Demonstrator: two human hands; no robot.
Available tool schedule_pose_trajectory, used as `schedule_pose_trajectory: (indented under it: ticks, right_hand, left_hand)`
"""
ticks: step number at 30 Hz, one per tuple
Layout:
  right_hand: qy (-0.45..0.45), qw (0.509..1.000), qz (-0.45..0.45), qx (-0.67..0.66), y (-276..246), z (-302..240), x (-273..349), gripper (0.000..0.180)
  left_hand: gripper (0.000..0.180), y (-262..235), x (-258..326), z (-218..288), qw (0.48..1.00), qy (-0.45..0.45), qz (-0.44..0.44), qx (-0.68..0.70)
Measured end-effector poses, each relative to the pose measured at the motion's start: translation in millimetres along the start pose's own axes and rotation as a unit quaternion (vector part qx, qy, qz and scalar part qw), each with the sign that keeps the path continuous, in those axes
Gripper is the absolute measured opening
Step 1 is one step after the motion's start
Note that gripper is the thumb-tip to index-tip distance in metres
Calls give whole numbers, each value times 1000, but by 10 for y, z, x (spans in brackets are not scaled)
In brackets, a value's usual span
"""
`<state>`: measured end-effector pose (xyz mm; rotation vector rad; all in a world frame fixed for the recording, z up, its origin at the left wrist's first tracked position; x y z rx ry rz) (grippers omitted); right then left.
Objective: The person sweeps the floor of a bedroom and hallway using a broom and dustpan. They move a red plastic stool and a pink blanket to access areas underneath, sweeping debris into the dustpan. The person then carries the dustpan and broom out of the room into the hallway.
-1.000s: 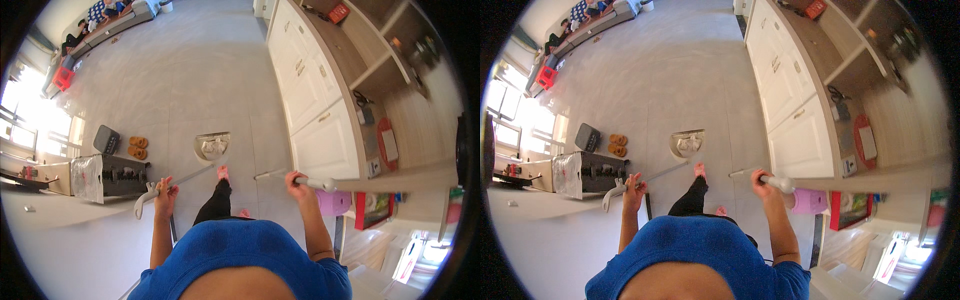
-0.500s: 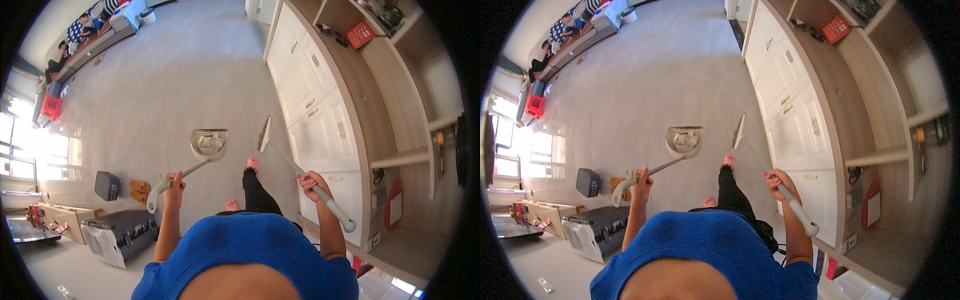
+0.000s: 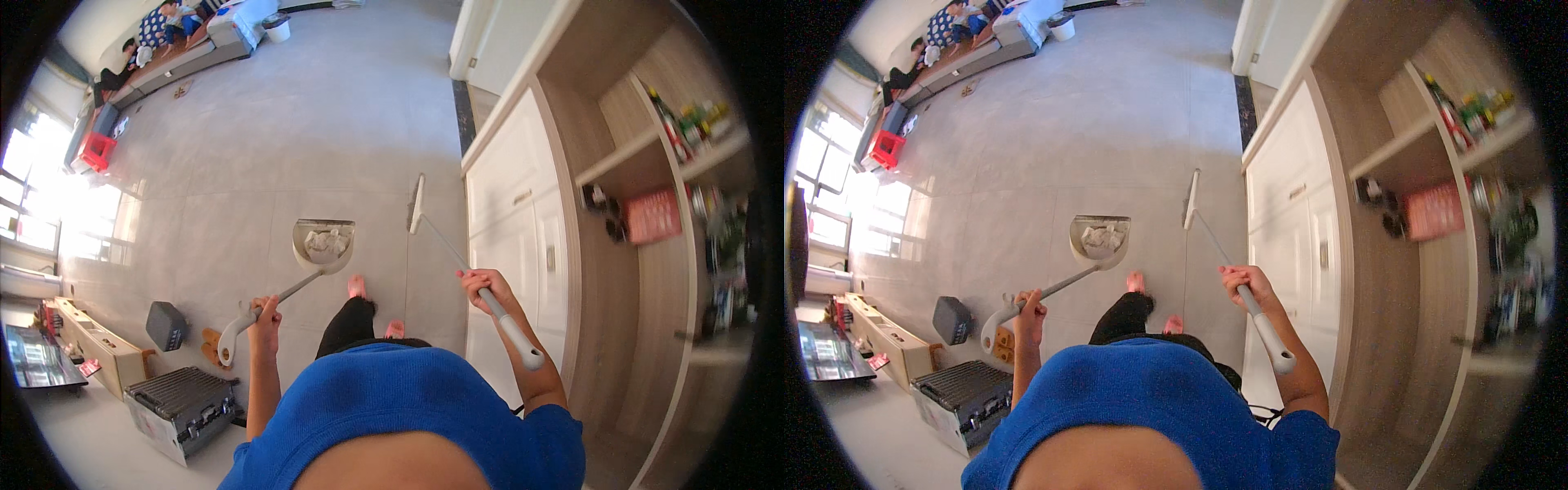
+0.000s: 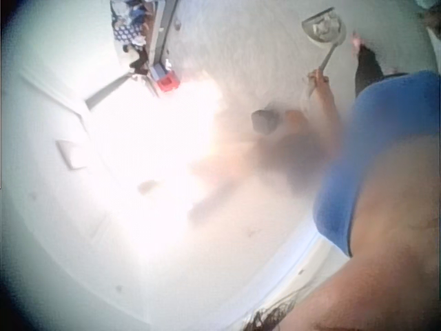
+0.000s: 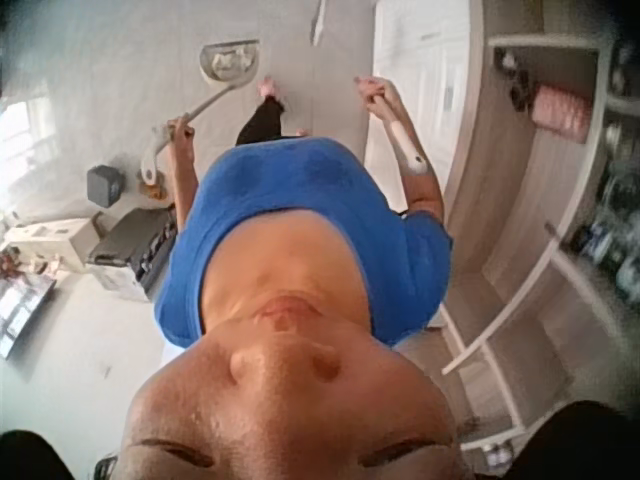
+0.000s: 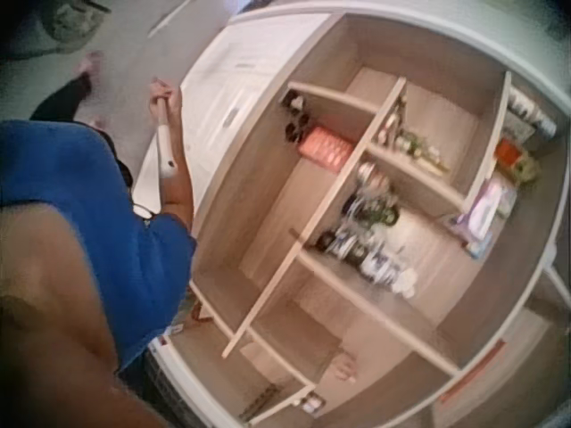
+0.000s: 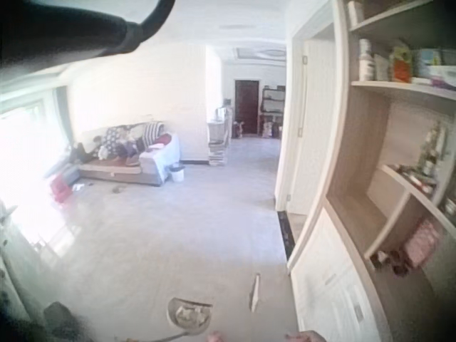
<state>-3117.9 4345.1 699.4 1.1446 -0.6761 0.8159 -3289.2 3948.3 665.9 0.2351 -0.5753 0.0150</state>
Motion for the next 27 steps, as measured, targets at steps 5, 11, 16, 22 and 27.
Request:
schedule_pose_trajectory:
  ticks: [5, 11, 16, 22, 27]
  right_hand:
    - [8, 998, -66, 21, 913, -549, -622, 26]
    - [16, 996, -91, -18, 1894, -1050, -809, 32]
    - [-94, 973, -55, 205, 3087, -1732, -1154, 33]
    - [-302, 739, 94, 594, 4677, -3095, -1690, 34]
    - [-354, 644, 87, 673, 5738, -3851, -2178, 41]
  left_hand:
    - [29, 712, -1237, 227, 1000, -11, -7, -21]
    - [30, 1949, -2724, 667, 997, -28, -40, -54]
    - [29, 3066, -4011, 1159, 995, -26, -63, -67]
    - [24, 4396, -5328, 1749, 999, -6, -49, 0]
    - [24, 5040, -5962, 2231, 999, 19, -21, 35]
Point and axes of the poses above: each hand's wrist, its own x-axis away from the middle knuckle, its own y-axis out of the palm, z = x × y, the point moved 8 cm from there along -x, towards the middle knuckle, and after that the axes turned 9 degrees about -x, right-handed, at the moved point
